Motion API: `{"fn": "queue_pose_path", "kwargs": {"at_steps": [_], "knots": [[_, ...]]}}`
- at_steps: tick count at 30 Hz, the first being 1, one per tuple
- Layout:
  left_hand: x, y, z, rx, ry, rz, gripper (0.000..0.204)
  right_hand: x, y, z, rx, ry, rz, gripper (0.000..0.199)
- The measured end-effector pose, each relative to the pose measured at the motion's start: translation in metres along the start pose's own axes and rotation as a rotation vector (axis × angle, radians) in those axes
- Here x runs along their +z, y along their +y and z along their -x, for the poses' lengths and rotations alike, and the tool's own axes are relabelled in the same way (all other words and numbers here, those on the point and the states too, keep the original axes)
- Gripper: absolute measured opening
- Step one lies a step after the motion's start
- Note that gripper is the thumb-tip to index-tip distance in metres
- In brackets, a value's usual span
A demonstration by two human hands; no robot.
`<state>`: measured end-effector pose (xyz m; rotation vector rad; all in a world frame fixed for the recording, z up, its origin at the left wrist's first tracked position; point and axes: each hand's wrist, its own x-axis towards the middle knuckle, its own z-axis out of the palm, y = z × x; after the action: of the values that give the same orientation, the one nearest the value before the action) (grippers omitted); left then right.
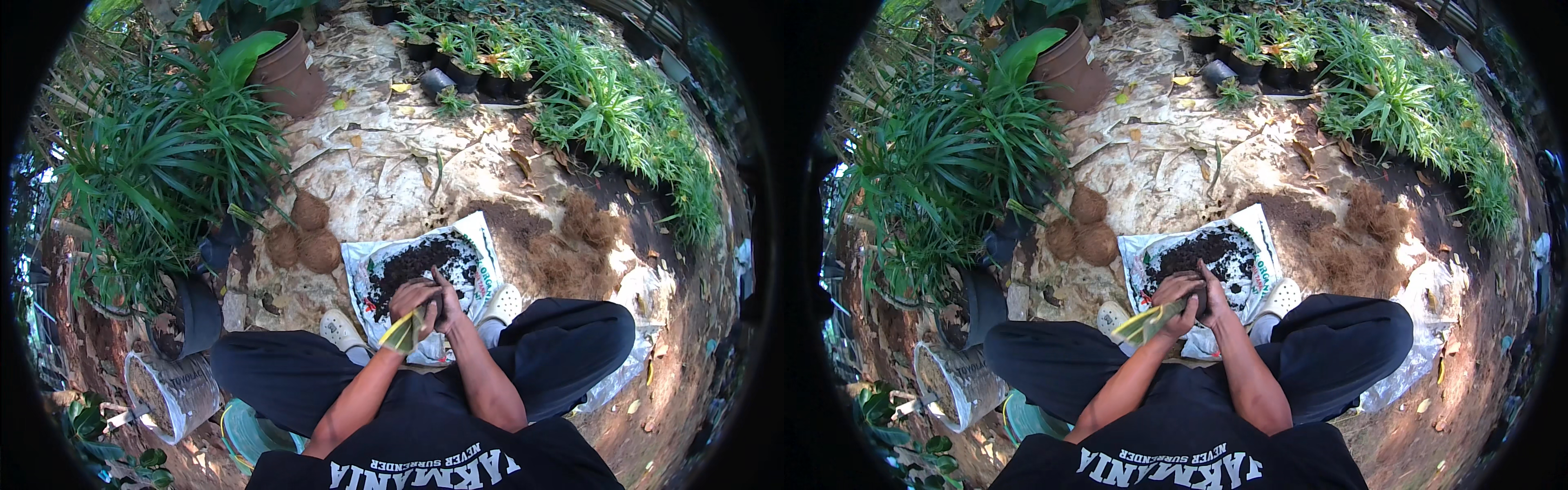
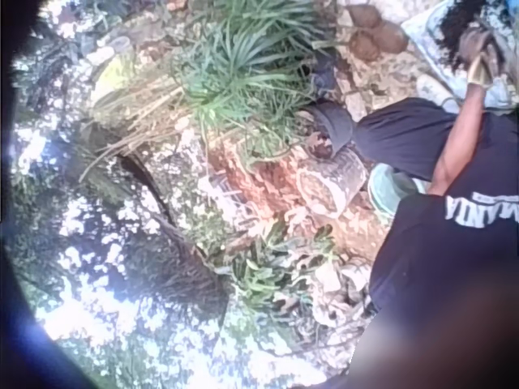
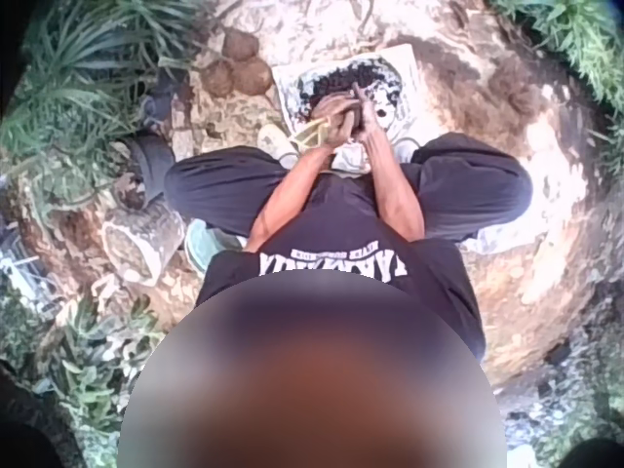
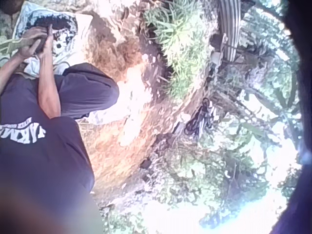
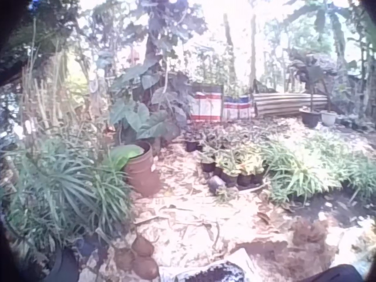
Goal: The person sits cross-legged and packs soil around a coconut with a sprout, using both hands to press the soil firmly around the base. The person repeatedly scoops soil from a nearby bag and adds it to the coconut, ensuring the sprout remains upright.
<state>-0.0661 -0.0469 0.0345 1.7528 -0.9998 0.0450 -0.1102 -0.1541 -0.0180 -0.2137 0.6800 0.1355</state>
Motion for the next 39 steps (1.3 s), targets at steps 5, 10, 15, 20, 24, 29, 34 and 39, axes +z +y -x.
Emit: {"fn": "queue_pose_path", "kwargs": {"at_steps": [5, 10, 15, 20, 24, 29, 34, 39], "knots": [[0.01, 0.0, 0.008, -0.122, 0.226, 0.01, 0.016, 0.008, 0.0, 0.004, -0.072, -0.116, 0.009, 0.056], [0.001, -0.001, -0.006, -0.18, 0.272, 0.083, 0.016, 0.009, -0.002, 0.008, -0.252, -0.167, -0.037, 0.064], [0.002, -0.005, -0.003, 0.058, 0.055, 0.004, 0.021, -0.01, 0.009, -0.012, -0.111, -0.075, 0.004, 0.053], [0.017, -0.011, 0.006, -0.212, 0.312, 0.142, 0.017, -0.003, 0.008, -0.005, -0.14, -0.108, -0.018, 0.057], [0.004, -0.008, -0.002, -0.262, 0.29, 0.11, 0.026, 0.009, 0.001, 0.009, -0.208, -0.144, -0.027, 0.064], [-0.001, 0.001, -0.005, -0.089, 0.106, 0.068, 0.027, 0.007, 0.002, 0.006, -0.024, -0.196, -0.264, 0.053], [0.008, 0.003, 0.001, -0.109, 0.241, 0.055, 0.022, 0.017, 0.003, 0.008, -0.047, -0.01, -0.095, 0.04], [-0.003, 0.0, -0.01, -0.176, 0.307, 0.035, 0.019, 0.02, 0.006, 0.011, -0.274, -0.11, -0.148, 0.051]]}}
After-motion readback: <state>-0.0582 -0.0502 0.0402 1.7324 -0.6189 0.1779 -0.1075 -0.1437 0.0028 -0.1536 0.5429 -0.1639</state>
